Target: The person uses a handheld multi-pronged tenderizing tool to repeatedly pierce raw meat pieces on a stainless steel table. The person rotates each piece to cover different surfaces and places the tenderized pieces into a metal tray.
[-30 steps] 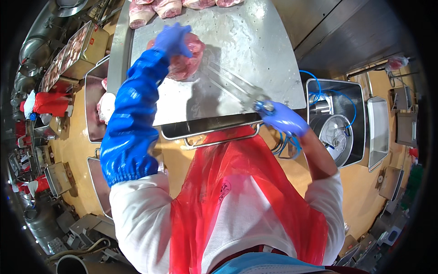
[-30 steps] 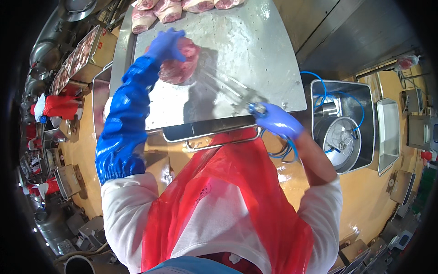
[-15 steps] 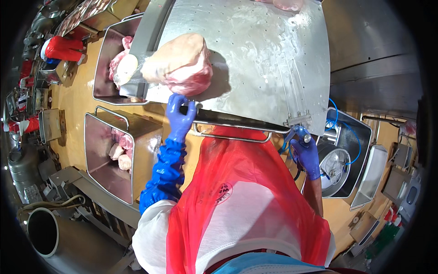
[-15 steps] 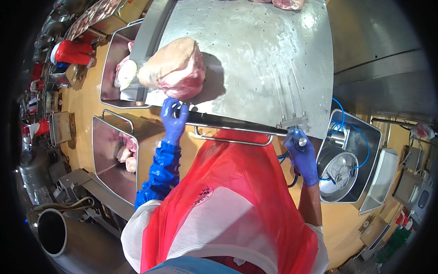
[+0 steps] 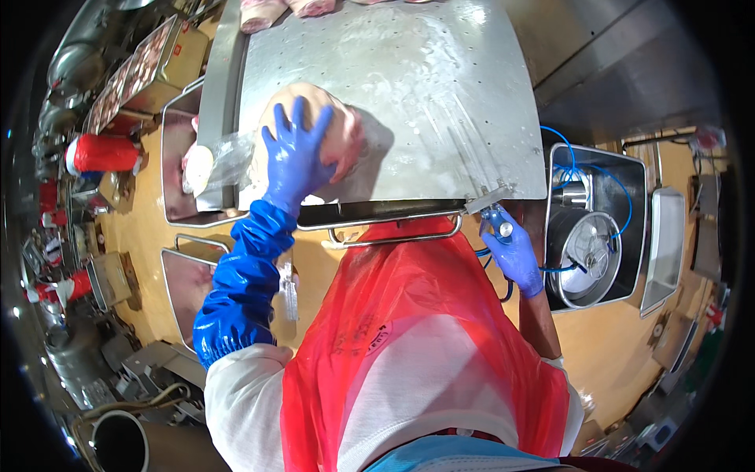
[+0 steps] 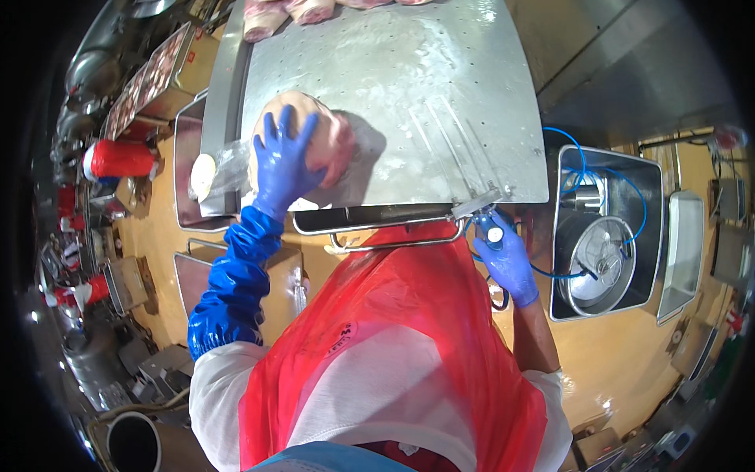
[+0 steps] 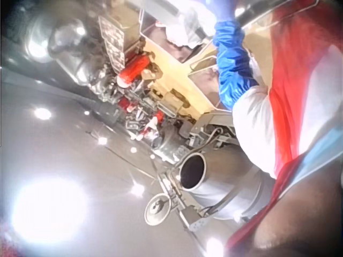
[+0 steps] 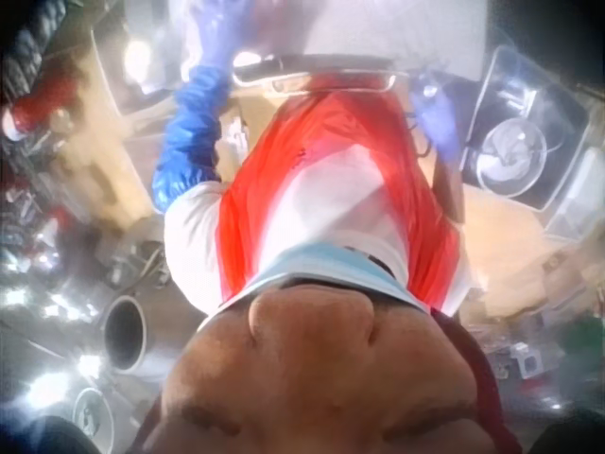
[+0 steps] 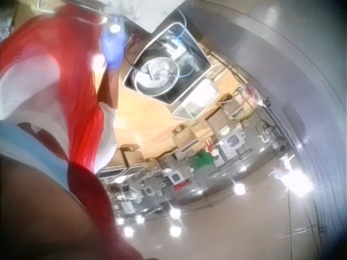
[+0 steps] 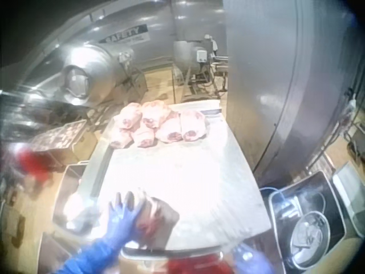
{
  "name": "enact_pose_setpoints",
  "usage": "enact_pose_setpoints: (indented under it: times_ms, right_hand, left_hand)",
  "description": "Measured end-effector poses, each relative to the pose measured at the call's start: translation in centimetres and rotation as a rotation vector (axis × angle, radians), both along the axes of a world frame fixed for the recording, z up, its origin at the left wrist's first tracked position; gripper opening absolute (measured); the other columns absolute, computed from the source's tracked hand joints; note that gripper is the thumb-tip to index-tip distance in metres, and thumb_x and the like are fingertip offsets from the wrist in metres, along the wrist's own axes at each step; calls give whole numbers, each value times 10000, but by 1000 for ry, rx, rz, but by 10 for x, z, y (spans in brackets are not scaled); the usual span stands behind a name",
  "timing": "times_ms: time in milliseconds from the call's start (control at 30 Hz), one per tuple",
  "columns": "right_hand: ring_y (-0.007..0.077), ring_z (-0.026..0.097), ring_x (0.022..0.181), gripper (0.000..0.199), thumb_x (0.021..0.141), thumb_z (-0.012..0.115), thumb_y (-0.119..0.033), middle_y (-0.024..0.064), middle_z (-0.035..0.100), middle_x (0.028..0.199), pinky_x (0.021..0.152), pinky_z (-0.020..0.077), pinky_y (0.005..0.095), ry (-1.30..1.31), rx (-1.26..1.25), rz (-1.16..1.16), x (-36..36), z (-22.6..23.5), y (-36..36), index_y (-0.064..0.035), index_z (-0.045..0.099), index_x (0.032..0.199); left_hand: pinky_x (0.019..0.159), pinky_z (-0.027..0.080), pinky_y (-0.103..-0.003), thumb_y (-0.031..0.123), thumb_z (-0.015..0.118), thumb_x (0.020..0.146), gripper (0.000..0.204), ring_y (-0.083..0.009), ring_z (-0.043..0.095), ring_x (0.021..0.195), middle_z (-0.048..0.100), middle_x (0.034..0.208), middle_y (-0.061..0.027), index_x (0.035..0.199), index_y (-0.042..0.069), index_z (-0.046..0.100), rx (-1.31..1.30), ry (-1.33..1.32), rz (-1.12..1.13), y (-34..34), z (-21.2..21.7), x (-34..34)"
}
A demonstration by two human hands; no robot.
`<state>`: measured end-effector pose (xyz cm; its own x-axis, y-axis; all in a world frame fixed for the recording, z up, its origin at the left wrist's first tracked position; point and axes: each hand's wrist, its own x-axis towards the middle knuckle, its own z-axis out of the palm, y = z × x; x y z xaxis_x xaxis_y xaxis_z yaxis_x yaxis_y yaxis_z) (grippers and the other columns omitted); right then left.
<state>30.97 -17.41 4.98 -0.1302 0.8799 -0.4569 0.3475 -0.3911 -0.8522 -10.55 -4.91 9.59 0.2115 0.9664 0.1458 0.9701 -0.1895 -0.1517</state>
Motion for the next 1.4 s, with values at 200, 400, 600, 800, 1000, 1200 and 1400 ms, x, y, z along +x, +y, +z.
enact_pose_setpoints:
  times_ms: [200,400,600,800,1000,1200,1400]
  right_hand:
    - [185,710,1145,522,928,686,-66,160,734,1258,959,553,324,-30,245,123,20,-8,-18,29,572,1428]
    - [317,753,912,557,901,665,-93,217,744,1022,819,572,380,-44,164,177,9,13,-22,-3,561,1441]
    - [434,719,955,613,922,673,-168,250,736,1008,795,565,463,-299,146,248,10,41,-41,-20,496,1489]
    - [443,714,855,601,938,652,-158,271,714,949,710,545,482,-261,178,230,6,48,-50,-8,487,1495]
    - [423,686,687,564,896,636,-98,214,727,928,653,558,433,-38,414,171,-24,32,-33,4,543,1443]
    - [433,696,926,530,853,598,-47,269,692,1023,782,541,485,-266,280,240,-87,41,26,-28,584,1383]
    - [466,695,941,330,744,652,-50,270,715,959,821,577,495,-191,88,304,-126,24,41,12,688,1066]
  left_hand:
    - [1148,362,-596,394,804,824,699,-484,413,1430,486,1555,-192,1440,133,602,-34,-764,-339,17,-10,-32]
    - [1168,349,-556,468,604,995,539,-397,500,1384,620,1413,-176,1396,109,642,-135,-724,-316,106,-17,13]
    - [1154,267,-695,613,580,965,597,-356,499,1394,586,1473,-105,1403,213,651,-91,-336,-274,94,-4,75]
    - [1109,245,-788,664,557,958,593,-403,473,1417,571,1496,-60,1424,305,631,-22,-213,-250,93,-15,93]
    - [1106,266,-781,611,547,979,564,-414,473,1415,570,1502,-64,1437,291,616,60,-245,-244,84,-20,91]
    - [1086,322,-729,537,553,994,524,-405,507,1378,582,1482,-89,1435,260,615,125,-263,-254,89,-25,68]
    - [1015,486,-474,399,536,1010,476,-366,625,1193,699,1256,-166,1322,61,659,73,-345,-351,111,-35,29]
